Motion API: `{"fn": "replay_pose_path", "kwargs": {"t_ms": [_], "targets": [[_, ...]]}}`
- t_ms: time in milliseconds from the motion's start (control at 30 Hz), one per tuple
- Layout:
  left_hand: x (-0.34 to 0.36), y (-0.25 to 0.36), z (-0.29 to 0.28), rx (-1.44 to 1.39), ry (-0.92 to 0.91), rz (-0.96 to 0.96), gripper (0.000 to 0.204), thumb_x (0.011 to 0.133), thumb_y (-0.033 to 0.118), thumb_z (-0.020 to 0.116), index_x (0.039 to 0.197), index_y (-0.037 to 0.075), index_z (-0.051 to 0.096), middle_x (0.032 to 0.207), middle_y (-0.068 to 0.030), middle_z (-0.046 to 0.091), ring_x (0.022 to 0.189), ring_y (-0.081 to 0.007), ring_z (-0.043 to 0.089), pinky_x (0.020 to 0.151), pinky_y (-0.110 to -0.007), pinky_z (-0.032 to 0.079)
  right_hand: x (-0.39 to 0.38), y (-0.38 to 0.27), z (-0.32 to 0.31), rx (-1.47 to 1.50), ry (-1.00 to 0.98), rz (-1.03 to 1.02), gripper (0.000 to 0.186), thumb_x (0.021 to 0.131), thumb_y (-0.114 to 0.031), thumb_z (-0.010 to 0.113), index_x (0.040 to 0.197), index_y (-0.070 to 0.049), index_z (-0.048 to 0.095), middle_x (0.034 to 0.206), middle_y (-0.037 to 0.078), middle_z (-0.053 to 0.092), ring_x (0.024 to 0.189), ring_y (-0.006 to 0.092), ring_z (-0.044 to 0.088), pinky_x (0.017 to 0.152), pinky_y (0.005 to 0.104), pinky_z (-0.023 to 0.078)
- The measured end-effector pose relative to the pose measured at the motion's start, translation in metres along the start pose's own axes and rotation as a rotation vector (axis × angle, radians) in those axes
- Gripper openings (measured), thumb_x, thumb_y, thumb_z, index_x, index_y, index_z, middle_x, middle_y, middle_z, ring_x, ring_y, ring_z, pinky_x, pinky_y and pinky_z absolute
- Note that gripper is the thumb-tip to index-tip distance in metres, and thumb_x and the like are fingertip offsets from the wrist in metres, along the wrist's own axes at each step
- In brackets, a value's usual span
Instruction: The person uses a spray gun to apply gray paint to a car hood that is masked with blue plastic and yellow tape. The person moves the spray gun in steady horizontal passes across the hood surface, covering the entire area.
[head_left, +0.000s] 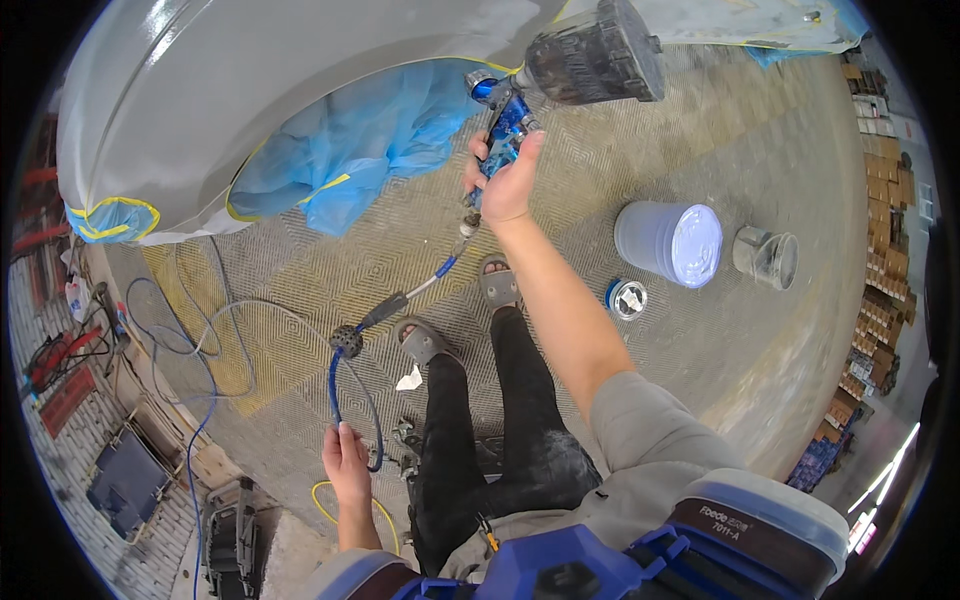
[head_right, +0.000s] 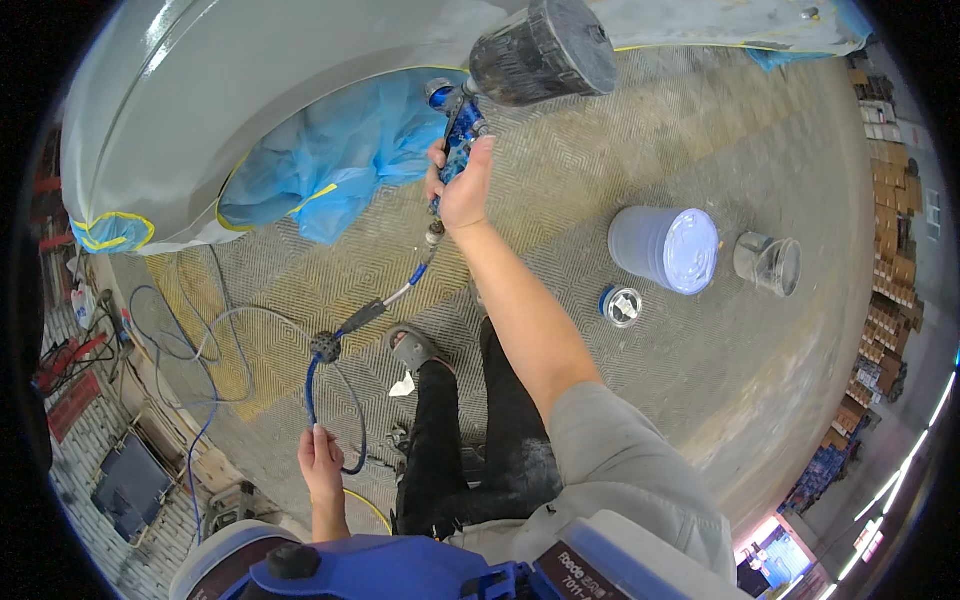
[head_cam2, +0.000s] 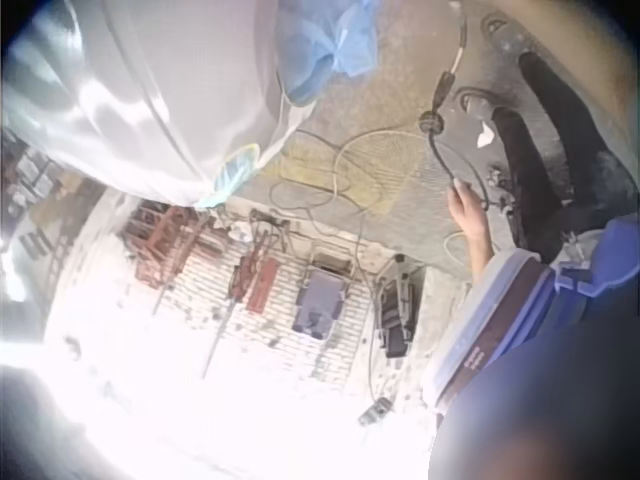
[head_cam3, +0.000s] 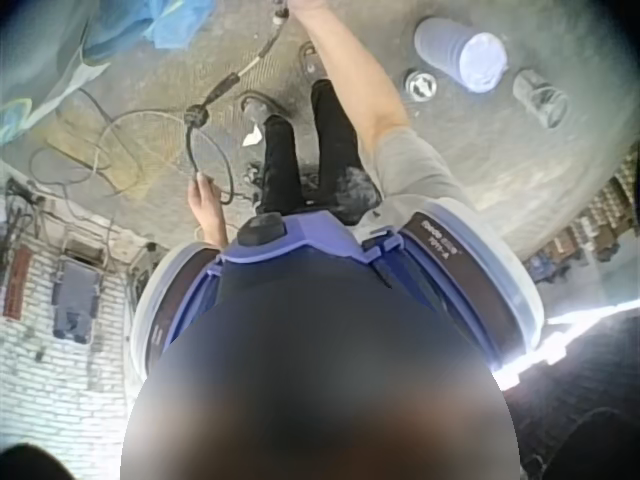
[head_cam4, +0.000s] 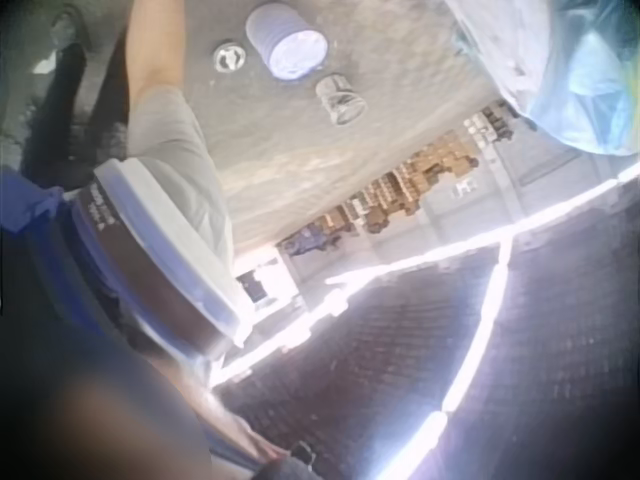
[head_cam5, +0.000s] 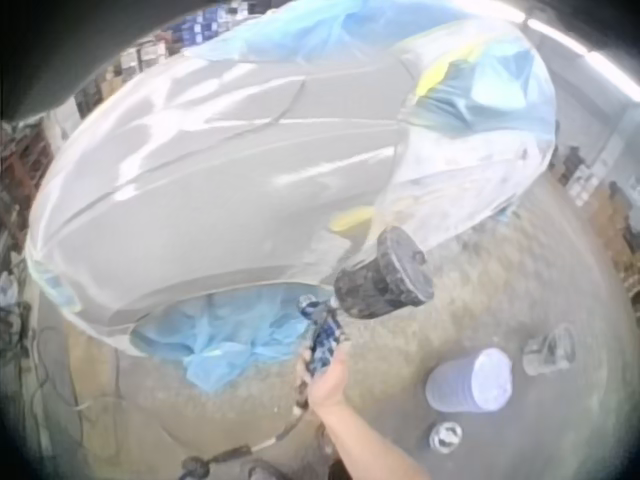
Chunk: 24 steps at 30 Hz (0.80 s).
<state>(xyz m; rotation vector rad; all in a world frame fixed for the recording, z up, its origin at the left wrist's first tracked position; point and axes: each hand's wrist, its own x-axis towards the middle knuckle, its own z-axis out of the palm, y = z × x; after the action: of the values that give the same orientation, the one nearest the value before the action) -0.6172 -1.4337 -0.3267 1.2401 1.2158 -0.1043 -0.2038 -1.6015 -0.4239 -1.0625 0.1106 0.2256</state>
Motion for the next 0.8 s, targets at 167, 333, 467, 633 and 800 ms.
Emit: {"fn": "replay_pose_path", "kwargs": {"t_ms": [167,333,467,633,800], "targets": [[0.003,-0.001,0.009,0.019,0.004,-0.001,0.03,0.11,0.025,0.048,0.084,0.009,0.048,0.06,0.0062,0.037,0.047,-0.002,0.03,0.041,-0.022,0.022,0.009,0.0,-0.016,0.013,0.05,0.023,0.083,0.094,-0.084,0.023,0.095,-0.006,0.053,0.076,0.0,0.053,0.047,0.0137,0.039,0.049,0.0331,0.038],[0.001,0.006,0.018,0.008,0.002,0.01,0.031,0.109,0.026,0.05,0.083,0.009,0.048,0.06,0.0063,0.038,0.048,-0.0017,0.032,0.043,-0.022,0.023,0.014,-0.009,-0.015,0.033,0.189,0.058,0.081,0.095,-0.082,0.023,0.096,-0.006,0.052,0.075,0.001,0.054,0.047,0.0143,0.04,0.048,0.0334,0.038],[-0.005,0.012,0.018,0.018,0.093,-0.026,0.032,0.109,0.027,0.05,0.083,0.009,0.048,0.059,0.0063,0.038,0.048,-0.0021,0.032,0.043,-0.022,0.023,0.012,-0.025,-0.006,0.002,0.216,0.048,0.08,0.097,-0.08,0.022,0.096,-0.006,0.052,0.074,0.002,0.054,0.046,0.0144,0.04,0.047,0.0336,0.038],[-0.019,0.013,0.01,0.006,0.123,-0.015,0.032,0.109,0.028,0.051,0.083,0.01,0.048,0.059,0.0066,0.038,0.048,-0.0019,0.032,0.043,-0.022,0.023,-0.002,-0.05,0.008,0.011,0.118,0.096,0.082,0.096,-0.08,0.022,0.094,-0.005,0.053,0.073,0.001,0.054,0.045,0.0134,0.04,0.046,0.0325,0.038],[-0.029,0.006,0.006,0.035,0.15,-0.016,0.032,0.109,0.027,0.052,0.081,0.011,0.048,0.059,0.0078,0.037,0.048,-0.002,0.032,0.042,-0.022,0.023,-0.023,-0.068,0.02,0.072,-0.045,0.17,0.084,0.094,-0.083,0.025,0.096,-0.005,0.054,0.077,0.0,0.054,0.046,0.0113,0.041,0.046,0.0301,0.038]]}}
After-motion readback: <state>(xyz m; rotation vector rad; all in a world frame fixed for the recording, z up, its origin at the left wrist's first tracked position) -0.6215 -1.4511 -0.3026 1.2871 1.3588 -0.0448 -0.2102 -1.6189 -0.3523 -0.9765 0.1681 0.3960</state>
